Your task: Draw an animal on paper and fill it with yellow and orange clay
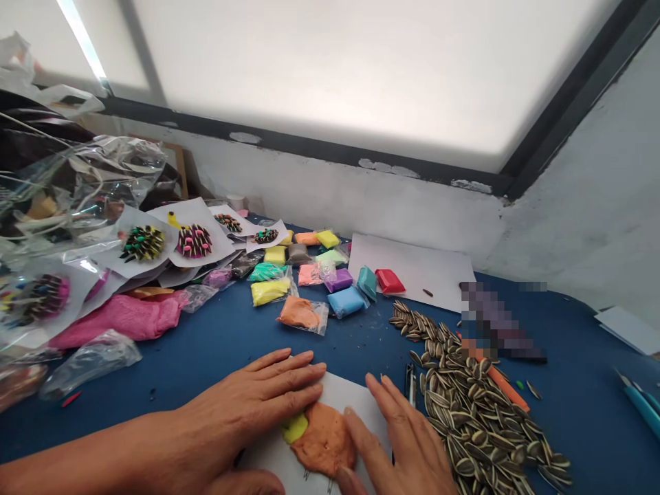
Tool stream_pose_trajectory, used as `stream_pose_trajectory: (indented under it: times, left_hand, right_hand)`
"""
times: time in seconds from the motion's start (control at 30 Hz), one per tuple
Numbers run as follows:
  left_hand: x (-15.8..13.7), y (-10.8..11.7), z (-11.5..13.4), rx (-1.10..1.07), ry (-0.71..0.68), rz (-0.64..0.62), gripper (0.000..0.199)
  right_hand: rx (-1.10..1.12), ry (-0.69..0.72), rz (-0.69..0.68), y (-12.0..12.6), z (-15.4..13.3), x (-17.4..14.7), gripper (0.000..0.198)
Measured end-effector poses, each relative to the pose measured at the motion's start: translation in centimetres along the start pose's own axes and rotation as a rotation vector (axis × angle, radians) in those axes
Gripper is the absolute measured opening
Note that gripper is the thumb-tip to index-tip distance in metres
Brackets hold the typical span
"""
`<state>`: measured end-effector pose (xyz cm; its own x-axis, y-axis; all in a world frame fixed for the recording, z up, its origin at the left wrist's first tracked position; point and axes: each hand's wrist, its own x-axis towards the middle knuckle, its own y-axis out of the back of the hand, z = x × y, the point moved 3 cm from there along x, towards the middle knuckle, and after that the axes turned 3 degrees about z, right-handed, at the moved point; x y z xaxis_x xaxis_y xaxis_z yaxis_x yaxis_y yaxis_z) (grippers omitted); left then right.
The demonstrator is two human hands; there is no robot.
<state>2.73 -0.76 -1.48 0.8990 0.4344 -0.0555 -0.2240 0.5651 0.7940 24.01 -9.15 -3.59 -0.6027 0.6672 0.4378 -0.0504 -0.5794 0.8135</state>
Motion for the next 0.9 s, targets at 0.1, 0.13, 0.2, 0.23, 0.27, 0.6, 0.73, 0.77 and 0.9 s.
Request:
stream_pose_trajectory:
  times: [0.1, 0.13, 0.2, 0.23, 0.27, 0.6, 0.73, 0.77, 0.9]
  left_hand:
    - [0.0, 0.0, 0.0, 0.015, 0.009, -0.019, 0.080]
    - [0.0, 0.0, 0.0, 0.018, 0.009, -0.022, 0.080]
    - [-0.1, 0.0, 0.0, 0.026, 0.007, -0.027, 0.080]
    - [-0.1, 0.0, 0.0, 0.032, 0.002, -0.027, 0.079]
    - [-0.1, 0.0, 0.1, 0.037, -0.004, -0.024, 0.079]
    - [-0.2, 0.0, 0.3, 0.027, -0.041, 0.047, 0.076]
    - [-0.5, -0.3, 0.0, 0.009, -0.083, 0.112, 0.076]
    - [-0.5, -0.3, -0.1, 0.007, -0.088, 0.122, 0.076]
    - [-0.6, -0.3, 0.0, 0.030, -0.071, 0.118, 0.077]
  right_hand:
    - [-0.021, -0.027, 0.006, 0.2, 0.2, 0.1, 0.043]
    - [-0.033, -0.006, 0.015, 0.2, 0.2, 0.1, 0.042]
    - [-0.062, 0.059, 0.027, 0.1, -0.1, 0.1, 0.037]
    - [-0.082, 0.093, 0.048, 0.0, -0.3, 0.1, 0.036]
    - [-0.095, 0.117, 0.039, -0.1, -0.4, 0.1, 0.035]
    - [-0.160, 0.120, 0.045, -0.7, -1.0, 0.5, 0.047]
    - [-0.145, 0.085, 0.035, -0.6, -1.2, 0.8, 0.046]
    - [-0.143, 0.070, 0.039, -0.6, -1.2, 0.8, 0.047]
    - [-0.129, 0.024, 0.093, -0.7, -1.1, 0.7, 0.053]
